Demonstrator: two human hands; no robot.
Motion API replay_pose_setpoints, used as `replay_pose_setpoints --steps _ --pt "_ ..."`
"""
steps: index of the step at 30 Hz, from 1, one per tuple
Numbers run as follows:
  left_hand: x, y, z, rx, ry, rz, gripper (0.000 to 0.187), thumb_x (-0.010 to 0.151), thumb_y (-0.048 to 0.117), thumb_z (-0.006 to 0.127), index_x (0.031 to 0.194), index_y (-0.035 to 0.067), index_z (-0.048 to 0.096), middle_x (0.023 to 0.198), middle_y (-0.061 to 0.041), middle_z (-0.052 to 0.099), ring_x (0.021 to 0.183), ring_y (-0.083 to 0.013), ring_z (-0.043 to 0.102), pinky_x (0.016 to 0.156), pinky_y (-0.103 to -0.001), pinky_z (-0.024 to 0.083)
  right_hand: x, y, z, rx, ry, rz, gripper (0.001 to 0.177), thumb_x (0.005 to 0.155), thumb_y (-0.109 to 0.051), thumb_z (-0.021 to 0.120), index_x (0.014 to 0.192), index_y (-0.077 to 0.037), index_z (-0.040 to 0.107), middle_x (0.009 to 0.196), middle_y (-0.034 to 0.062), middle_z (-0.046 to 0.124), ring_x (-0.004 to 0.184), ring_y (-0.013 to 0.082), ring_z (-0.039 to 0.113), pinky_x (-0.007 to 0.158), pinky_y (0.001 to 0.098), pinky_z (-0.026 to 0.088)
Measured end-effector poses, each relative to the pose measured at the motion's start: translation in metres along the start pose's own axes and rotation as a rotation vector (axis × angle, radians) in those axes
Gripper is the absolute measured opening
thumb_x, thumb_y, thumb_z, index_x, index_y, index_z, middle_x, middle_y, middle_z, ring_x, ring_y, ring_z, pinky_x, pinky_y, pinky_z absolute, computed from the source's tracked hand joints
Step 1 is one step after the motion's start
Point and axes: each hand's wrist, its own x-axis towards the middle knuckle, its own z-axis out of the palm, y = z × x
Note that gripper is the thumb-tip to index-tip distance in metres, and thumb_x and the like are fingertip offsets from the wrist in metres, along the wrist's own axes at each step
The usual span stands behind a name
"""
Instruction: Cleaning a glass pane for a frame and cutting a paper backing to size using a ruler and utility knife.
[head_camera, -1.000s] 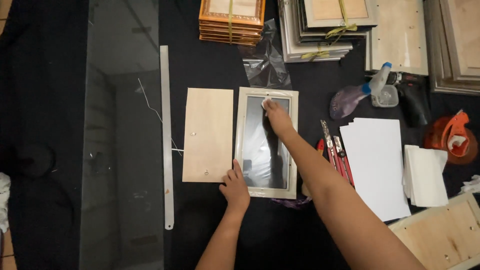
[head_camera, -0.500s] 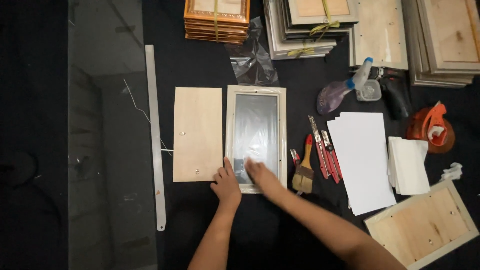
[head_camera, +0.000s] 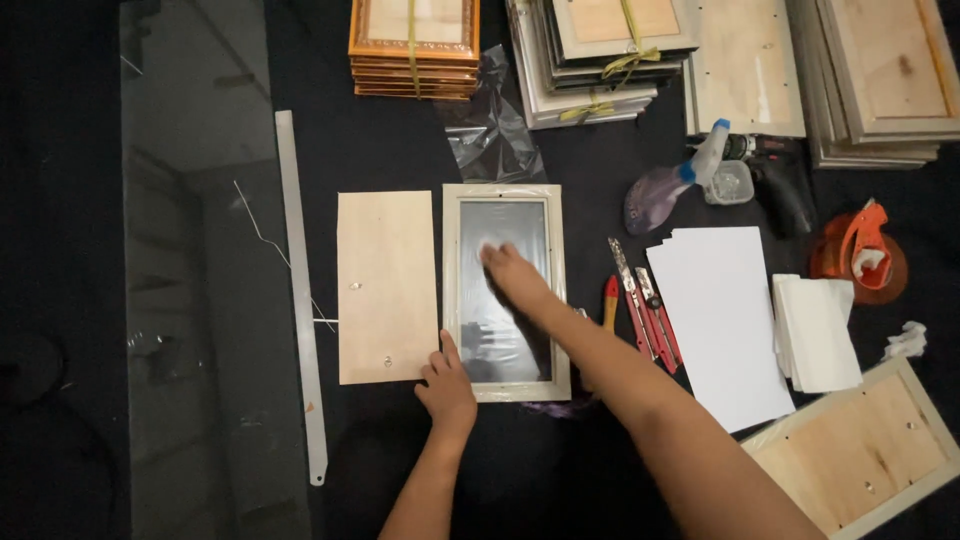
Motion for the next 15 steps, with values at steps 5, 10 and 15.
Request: replay_pose_setpoints --steps 5,10,15 --pt "0.002 -0.002 0.001 0.009 -0.098 0.01 0.095 0.088 0.018 0.072 0.165 0.016 0.017 0.107 -0.005 0.045 0.087 -0.0222 0.052 0.059 -0.034 0.039 0.065 0.056 0.033 -0.068 0.04 0.073 0.045 0.099 -0.004 0.057 0.143 -0.011 0.058 0.15 0.0048 0.053 0.13 0.0313 0.053 0.105 0.0339 0.055" --pt "0.001 -0.003 -0.009 0.001 -0.086 0.004 0.094 0.088 0.019 0.071 0.164 0.016 0.016 0.109 -0.008 0.046 0.091 -0.0223 0.052 0.059 -0.035 0.042 0.057 0.044 0.026 -0.04 0.026 0.095 0.05 0.102 -0.005 0.05 0.151 -0.01 0.05 0.155 0.0066 0.051 0.134 0.0308 0.053 0.116 0.0406 0.045" --pt "0.01 -0.008 -0.01 -0.141 -0.441 0.045 0.109 0.087 0.016 0.073 0.167 0.015 -0.001 0.124 -0.01 0.042 0.106 -0.0303 0.05 0.073 -0.04 0.043 -0.023 -0.022 0.01 0.062 -0.019 0.015 0.048 0.098 -0.006 0.052 0.146 -0.006 0.053 0.152 0.0153 0.052 0.124 0.0352 0.053 0.099 0.0385 0.056"
